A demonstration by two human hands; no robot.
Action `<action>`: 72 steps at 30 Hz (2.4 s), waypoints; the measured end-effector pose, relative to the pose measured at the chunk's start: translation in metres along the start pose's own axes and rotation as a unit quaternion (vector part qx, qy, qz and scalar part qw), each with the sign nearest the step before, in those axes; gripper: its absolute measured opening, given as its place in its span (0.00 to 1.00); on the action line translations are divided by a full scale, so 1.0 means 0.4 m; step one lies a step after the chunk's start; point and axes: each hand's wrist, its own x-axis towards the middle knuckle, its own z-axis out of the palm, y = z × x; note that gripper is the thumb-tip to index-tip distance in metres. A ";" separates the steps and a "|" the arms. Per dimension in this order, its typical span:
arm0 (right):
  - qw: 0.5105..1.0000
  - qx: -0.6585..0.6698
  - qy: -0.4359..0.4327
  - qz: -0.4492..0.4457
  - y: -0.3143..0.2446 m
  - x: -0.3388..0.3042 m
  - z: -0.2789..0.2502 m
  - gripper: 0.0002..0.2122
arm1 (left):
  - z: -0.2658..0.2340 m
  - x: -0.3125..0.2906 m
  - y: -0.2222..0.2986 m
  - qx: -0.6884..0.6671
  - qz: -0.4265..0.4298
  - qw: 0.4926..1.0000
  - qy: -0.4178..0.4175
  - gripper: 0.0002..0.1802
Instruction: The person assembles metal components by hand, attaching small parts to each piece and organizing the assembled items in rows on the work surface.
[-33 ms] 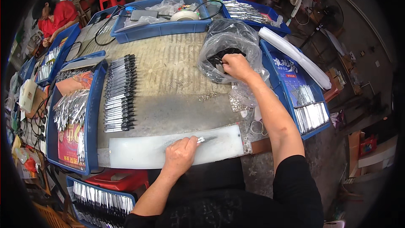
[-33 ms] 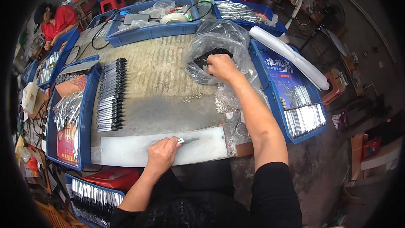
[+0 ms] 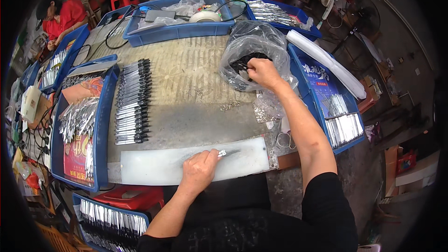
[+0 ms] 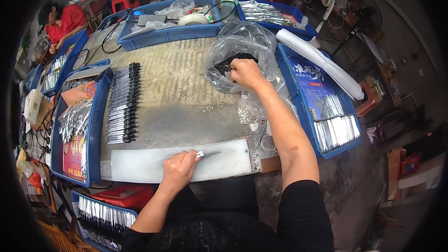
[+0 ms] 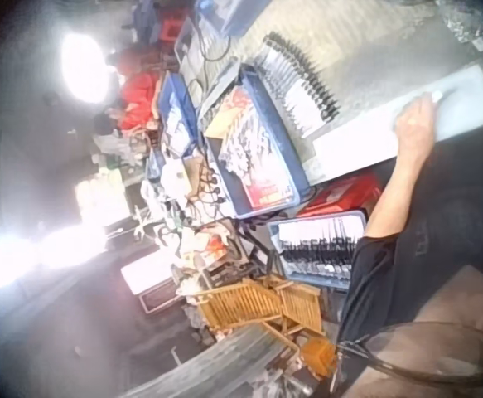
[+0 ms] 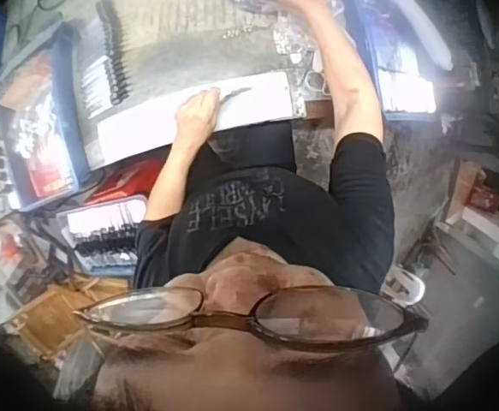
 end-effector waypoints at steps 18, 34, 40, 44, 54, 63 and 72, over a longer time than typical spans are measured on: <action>0.965 0.258 0.003 0.036 -0.177 -0.111 0.058 0.06 | 0.010 -0.010 -0.006 -0.032 -0.002 0.999 0.030 0.07; 0.975 0.127 -0.074 -0.165 -0.246 -0.068 0.103 0.08 | 0.011 -0.004 -0.008 -0.053 -0.005 0.998 0.041 0.08; 0.964 0.255 -0.025 -0.079 -0.279 -0.152 0.038 0.09 | 0.009 -0.009 -0.009 -0.059 -0.005 0.997 0.052 0.07; 0.960 0.270 0.006 -0.070 -0.294 -0.223 0.016 0.08 | 0.005 -0.010 -0.007 -0.060 -0.009 0.997 0.050 0.07; 0.930 0.364 0.015 0.045 -0.336 -0.384 -0.021 0.08 | -0.029 -0.028 0.008 -0.028 0.008 0.998 0.051 0.08; 0.909 0.404 -0.056 0.082 -0.372 -0.453 -0.035 0.12 | -0.056 -0.038 0.026 -0.011 0.029 0.999 0.035 0.08; 0.896 0.422 -0.072 0.116 -0.383 -0.480 -0.021 0.12 | -0.062 -0.050 0.036 -0.004 0.039 0.999 0.018 0.07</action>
